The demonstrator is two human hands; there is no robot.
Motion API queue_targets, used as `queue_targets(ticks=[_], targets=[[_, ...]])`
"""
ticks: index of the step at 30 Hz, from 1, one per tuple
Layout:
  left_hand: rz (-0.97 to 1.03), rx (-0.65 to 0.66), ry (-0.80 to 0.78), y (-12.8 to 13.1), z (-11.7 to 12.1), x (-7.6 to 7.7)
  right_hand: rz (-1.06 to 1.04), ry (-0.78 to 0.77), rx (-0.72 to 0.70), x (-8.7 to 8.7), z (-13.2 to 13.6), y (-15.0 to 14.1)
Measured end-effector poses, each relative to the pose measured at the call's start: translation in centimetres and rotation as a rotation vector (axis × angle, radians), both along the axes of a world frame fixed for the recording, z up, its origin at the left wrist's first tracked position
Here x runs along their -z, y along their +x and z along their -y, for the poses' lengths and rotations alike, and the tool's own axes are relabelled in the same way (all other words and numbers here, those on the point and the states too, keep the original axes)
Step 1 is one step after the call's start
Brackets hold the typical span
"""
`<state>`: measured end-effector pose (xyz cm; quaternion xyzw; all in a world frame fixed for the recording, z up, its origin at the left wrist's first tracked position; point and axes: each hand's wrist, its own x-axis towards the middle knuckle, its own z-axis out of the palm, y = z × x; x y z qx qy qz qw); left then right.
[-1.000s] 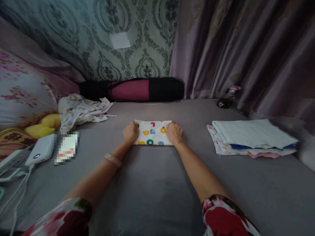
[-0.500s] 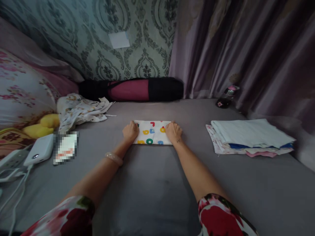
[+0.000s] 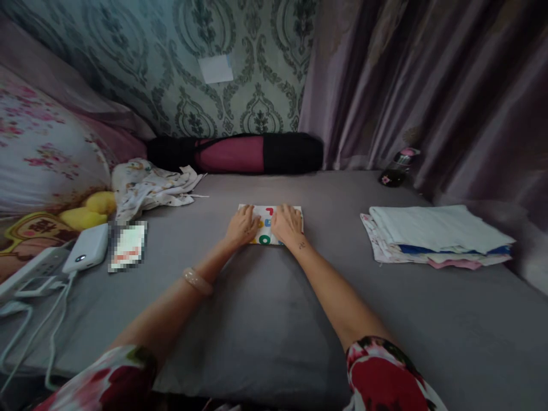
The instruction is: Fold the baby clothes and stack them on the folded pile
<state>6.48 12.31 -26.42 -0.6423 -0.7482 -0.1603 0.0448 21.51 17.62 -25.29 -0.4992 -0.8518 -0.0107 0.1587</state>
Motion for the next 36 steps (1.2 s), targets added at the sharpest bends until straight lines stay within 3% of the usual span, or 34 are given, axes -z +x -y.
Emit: queue_targets(ticks=[2, 4, 8, 15, 23, 31, 36], targets=[[-0.046, 0.093, -0.039, 0.7, -0.2, 0.7, 0.031, 0.001, -0.142, 0.6, 0.5, -0.7], [-0.077, 0.115, -0.086, 1.0, -0.4, 1.3, 0.063, -0.03, -0.18, 1.4, 0.6, -1.1], [-0.115, 0.115, -0.141, 1.1, -0.3, 2.0, 0.107, -0.123, -0.16, 2.4, 0.1, -1.0], [-0.135, 0.098, -0.214, 1.1, -0.1, 1.8, 0.143, -0.189, -0.144, 2.4, -0.1, -1.2], [-0.11, 0.121, -0.145, 0.7, -1.4, 0.6, 0.125, -0.115, -0.178, 1.6, -0.6, -1.0], [-0.117, 0.086, -0.042, 0.5, -1.7, 2.4, 0.065, -0.052, -0.146, 2.7, -0.4, -0.7], [-0.083, 0.066, -0.125, 0.5, -1.8, 2.5, 0.049, -0.081, -0.082, 2.9, -0.5, -0.8]])
